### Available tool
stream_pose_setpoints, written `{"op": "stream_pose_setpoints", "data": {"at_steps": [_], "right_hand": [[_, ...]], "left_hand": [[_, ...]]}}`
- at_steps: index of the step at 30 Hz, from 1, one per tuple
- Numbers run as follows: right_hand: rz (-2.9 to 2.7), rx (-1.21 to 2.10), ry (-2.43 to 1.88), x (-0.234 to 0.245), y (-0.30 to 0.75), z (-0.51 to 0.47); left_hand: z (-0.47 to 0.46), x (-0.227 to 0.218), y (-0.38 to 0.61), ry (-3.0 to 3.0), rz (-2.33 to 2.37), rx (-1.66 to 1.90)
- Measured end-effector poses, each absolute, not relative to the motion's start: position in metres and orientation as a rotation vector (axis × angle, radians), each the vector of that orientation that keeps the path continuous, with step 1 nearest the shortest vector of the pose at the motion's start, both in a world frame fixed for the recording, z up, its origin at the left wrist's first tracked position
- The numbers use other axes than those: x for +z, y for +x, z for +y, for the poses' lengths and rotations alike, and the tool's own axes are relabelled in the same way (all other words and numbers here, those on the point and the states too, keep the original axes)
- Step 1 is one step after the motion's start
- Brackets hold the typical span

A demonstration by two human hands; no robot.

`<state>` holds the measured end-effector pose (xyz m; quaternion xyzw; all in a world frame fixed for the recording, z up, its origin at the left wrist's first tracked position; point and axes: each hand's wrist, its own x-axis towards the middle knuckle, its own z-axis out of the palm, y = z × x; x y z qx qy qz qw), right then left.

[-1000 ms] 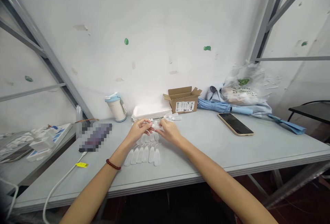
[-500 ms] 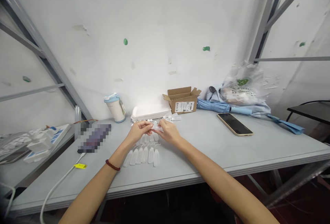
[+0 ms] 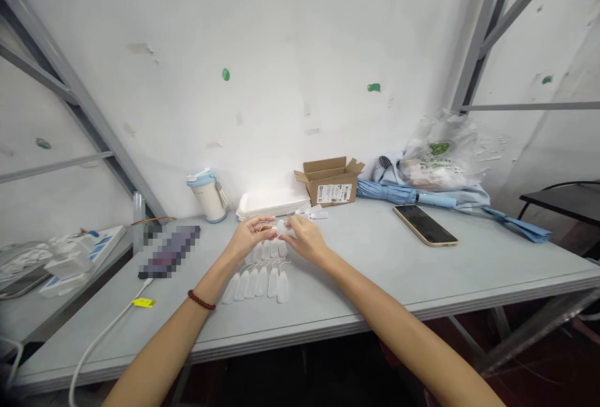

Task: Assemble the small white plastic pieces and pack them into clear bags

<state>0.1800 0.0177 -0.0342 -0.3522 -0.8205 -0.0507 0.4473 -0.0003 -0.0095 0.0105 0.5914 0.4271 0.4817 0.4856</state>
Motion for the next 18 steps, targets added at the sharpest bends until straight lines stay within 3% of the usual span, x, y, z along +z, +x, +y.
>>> {"op": "stream_pose_setpoints", "data": {"at_steps": [18], "right_hand": [[-2.007, -0.141, -0.836, -0.0326, 0.1811, 0.0169]], "left_hand": [[-0.0043, 0.0021, 0.0005, 1.557, 1.026, 1.230]]}}
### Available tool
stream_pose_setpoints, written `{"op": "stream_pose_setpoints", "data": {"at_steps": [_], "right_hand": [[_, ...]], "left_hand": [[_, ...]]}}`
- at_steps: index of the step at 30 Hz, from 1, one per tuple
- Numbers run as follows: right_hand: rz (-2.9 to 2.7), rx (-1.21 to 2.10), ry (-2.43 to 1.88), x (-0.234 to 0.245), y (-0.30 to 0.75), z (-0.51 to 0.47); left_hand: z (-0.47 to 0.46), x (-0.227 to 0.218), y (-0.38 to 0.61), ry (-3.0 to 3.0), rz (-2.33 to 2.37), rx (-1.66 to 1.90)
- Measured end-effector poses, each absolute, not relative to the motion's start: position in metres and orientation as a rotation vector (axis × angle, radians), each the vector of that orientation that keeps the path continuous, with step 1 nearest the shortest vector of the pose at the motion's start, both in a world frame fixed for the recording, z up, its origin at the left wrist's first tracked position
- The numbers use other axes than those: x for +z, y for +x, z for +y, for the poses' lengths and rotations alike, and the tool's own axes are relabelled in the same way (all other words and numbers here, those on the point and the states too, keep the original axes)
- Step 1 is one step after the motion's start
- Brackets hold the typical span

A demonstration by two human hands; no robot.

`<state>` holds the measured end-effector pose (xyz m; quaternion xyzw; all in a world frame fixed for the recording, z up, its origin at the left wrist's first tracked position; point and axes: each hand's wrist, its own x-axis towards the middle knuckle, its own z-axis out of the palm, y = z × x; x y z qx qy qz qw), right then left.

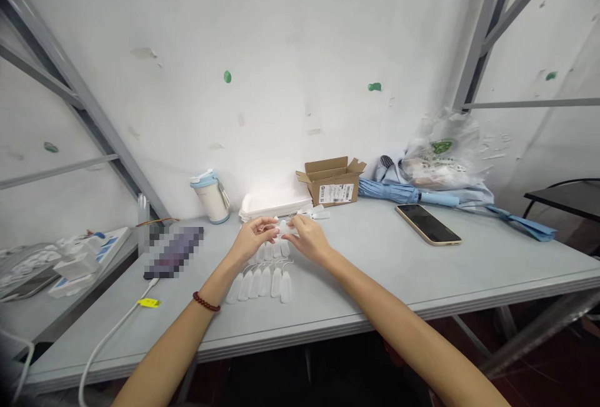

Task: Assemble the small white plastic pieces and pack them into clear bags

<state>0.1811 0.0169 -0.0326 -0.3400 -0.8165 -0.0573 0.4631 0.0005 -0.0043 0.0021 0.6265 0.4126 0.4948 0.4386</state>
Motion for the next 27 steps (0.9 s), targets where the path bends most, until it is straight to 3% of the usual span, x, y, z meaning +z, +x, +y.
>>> {"op": "stream_pose_setpoints", "data": {"at_steps": [27], "right_hand": [[-2.025, -0.045, -0.921, -0.0314, 0.1805, 0.0167]], "left_hand": [[-0.0096, 0.0096, 0.0005, 1.698, 1.102, 1.059]]}}
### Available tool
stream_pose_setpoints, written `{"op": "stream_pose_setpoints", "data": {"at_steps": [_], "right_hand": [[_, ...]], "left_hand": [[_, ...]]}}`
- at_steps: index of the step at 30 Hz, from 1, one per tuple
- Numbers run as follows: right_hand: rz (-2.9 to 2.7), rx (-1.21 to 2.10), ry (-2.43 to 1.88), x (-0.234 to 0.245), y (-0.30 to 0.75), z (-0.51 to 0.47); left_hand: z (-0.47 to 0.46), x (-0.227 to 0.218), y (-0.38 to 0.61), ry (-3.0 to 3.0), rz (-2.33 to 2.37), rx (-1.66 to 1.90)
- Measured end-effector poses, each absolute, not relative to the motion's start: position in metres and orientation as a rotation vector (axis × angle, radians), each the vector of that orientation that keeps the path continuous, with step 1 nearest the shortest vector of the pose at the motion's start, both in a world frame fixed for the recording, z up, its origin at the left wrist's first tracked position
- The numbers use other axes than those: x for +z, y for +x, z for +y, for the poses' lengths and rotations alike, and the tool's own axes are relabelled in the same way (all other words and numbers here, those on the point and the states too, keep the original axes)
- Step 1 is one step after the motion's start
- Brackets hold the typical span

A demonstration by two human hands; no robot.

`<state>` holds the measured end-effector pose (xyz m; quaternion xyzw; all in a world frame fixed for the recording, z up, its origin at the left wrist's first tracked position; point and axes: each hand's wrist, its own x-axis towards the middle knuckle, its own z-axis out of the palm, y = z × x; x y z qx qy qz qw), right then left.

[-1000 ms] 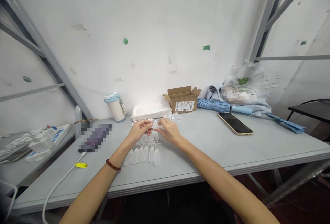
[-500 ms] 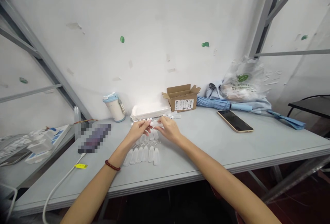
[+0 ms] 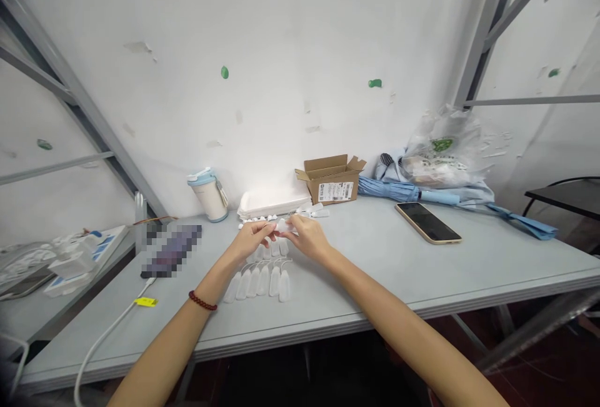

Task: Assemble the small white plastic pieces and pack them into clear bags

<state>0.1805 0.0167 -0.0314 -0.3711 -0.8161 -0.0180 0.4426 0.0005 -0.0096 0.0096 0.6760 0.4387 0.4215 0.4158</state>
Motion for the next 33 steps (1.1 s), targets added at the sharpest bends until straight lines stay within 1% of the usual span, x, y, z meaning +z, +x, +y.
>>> {"op": "stream_pose_setpoints", "data": {"at_steps": [14, 21, 25, 29, 33], "right_hand": [[-2.153, -0.087, -0.854, -0.034, 0.177, 0.013], [-2.079, -0.100, -0.858, -0.032, 0.177, 0.013], [-2.032, -0.041, -0.885, -0.031, 0.177, 0.012], [-2.042, 0.041, -0.870, -0.027, 0.178, 0.010], [-2.056, 0.224, -0.923, -0.022, 0.176, 0.006]], "left_hand": [[-0.007, 0.010, -0.002, 1.645, 1.099, 1.053], [-0.011, 0.011, -0.001, 1.495, 1.096, 1.031], [-0.013, 0.012, 0.000, 1.512, 1.107, 0.973], [-0.013, 0.012, -0.001, 1.542, 1.081, 0.993], [-0.011, 0.011, 0.001, 1.582, 1.052, 1.071]]}}
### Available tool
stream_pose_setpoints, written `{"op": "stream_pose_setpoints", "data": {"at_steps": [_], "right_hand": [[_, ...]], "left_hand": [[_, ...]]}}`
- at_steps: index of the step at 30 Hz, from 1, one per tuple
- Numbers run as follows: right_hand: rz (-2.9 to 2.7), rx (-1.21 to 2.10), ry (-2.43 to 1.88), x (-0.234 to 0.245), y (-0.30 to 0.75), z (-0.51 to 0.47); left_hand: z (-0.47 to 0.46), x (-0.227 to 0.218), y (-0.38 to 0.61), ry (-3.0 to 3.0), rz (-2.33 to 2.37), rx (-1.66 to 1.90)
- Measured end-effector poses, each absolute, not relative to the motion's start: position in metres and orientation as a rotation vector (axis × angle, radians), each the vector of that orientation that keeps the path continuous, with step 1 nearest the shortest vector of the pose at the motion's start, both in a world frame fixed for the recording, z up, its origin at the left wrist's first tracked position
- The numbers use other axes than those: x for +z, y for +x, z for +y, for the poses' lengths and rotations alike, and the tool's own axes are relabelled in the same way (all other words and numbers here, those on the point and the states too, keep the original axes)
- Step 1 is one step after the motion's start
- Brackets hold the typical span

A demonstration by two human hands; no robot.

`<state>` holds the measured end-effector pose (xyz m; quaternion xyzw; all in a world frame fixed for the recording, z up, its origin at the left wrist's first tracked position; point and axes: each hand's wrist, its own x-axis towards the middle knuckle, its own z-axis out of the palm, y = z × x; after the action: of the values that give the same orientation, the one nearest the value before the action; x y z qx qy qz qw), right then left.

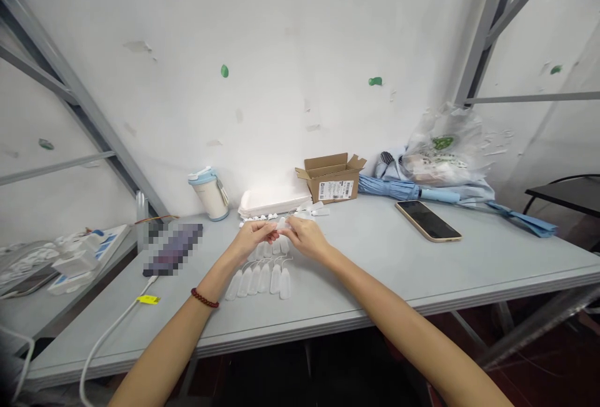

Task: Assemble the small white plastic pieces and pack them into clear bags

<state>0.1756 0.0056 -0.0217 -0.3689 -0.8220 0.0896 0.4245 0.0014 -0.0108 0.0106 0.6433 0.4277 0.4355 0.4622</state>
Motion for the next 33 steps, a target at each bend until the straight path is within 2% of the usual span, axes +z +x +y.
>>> {"op": "stream_pose_setpoints", "data": {"at_steps": [5, 13, 18, 30, 33], "right_hand": [[-2.011, 0.461, -1.006, -0.019, 0.170, 0.002], [-2.065, 0.286, -1.001, -0.022, 0.175, 0.005], [-2.084, 0.289, -0.975, -0.024, 0.174, 0.005], [-1.874, 0.862, -0.907, -0.011, 0.177, 0.006], [-1.876, 0.913, -0.904, -0.013, 0.176, 0.006]], "left_hand": [[-0.009, 0.010, 0.005, 1.563, 1.046, 1.212], [-0.012, 0.013, 0.003, 1.516, 1.132, 0.991], [-0.015, 0.014, 0.001, 1.468, 1.141, 0.902], [-0.012, 0.013, 0.003, 1.747, 1.082, 1.046], [-0.011, 0.013, 0.003, 1.758, 1.092, 1.044]]}}
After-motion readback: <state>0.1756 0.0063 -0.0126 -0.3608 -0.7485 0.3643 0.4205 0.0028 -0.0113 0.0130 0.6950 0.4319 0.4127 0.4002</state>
